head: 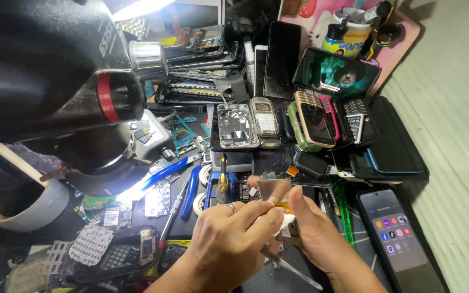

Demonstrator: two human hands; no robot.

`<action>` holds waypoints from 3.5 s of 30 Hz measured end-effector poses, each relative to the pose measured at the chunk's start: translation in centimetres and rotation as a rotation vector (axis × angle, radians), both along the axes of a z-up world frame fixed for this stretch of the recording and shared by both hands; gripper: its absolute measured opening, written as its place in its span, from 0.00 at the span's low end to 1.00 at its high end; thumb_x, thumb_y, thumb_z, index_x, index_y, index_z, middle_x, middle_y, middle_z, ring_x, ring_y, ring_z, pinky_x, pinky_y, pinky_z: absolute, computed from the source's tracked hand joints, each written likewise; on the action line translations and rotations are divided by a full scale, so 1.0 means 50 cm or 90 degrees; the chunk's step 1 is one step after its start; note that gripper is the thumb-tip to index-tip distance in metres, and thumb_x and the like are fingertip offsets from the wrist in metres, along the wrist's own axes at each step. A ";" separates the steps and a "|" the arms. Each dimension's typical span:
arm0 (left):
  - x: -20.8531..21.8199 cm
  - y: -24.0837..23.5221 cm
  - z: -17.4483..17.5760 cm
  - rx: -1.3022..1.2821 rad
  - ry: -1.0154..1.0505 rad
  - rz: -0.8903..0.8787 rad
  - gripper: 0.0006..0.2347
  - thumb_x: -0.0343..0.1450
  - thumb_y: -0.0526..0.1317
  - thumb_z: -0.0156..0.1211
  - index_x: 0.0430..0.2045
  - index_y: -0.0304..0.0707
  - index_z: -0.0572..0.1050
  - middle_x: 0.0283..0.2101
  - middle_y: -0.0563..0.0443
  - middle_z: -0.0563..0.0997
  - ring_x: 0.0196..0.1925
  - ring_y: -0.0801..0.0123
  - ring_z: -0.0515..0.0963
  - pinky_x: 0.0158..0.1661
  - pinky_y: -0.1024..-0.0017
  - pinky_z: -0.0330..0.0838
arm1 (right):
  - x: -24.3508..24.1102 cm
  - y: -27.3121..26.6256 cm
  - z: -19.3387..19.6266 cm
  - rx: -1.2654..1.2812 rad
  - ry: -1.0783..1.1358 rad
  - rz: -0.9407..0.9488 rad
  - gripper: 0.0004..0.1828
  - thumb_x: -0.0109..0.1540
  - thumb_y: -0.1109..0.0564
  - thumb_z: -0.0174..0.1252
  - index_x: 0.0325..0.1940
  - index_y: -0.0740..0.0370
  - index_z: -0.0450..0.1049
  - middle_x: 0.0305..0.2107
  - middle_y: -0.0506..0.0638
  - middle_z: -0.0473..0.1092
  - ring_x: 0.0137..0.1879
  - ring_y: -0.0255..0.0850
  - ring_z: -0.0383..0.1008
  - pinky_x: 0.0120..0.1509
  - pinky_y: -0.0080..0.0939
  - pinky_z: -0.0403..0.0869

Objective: The person disassembles a mobile phone by removing the back cover, battery, and internal components using a screwdriver and tweezers. The person then places the disassembled parts on the table.

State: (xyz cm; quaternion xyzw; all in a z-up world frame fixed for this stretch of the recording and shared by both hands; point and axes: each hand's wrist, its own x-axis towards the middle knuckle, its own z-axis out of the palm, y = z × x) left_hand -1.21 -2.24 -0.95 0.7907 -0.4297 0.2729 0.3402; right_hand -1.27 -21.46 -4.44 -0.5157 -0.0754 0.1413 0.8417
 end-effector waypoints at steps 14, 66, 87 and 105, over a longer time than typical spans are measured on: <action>0.007 -0.001 0.020 -0.277 0.369 -0.108 0.04 0.70 0.28 0.65 0.34 0.33 0.81 0.28 0.52 0.87 0.28 0.72 0.90 0.27 0.76 0.82 | -0.002 0.007 0.043 -0.029 0.054 -0.001 0.46 0.61 0.26 0.44 0.66 0.68 0.68 0.33 0.55 0.77 0.22 0.41 0.75 0.20 0.39 0.73; -0.165 0.370 -0.040 0.322 -0.007 0.576 0.18 0.58 0.34 0.68 0.43 0.41 0.80 0.48 0.57 0.82 0.23 0.65 0.81 0.27 0.68 0.74 | 0.005 -0.010 0.035 0.121 0.046 -0.139 0.43 0.71 0.25 0.33 0.71 0.63 0.62 0.31 0.56 0.70 0.26 0.44 0.71 0.31 0.47 0.73; -0.112 0.166 0.084 0.095 -0.118 0.124 0.21 0.67 0.57 0.65 0.39 0.36 0.81 0.39 0.46 0.80 0.42 0.58 0.83 0.44 0.62 0.77 | 0.011 -0.037 0.055 0.236 0.037 0.006 0.51 0.63 0.20 0.31 0.71 0.63 0.60 0.24 0.53 0.69 0.25 0.42 0.73 0.27 0.44 0.75; 0.052 -0.010 0.089 -0.202 0.085 -0.031 0.04 0.71 0.33 0.66 0.36 0.32 0.79 0.39 0.45 0.83 0.37 0.61 0.85 0.37 0.70 0.79 | 0.035 -0.051 0.073 0.140 0.131 -0.041 0.46 0.67 0.28 0.29 0.62 0.72 0.67 0.20 0.59 0.72 0.21 0.46 0.74 0.21 0.44 0.74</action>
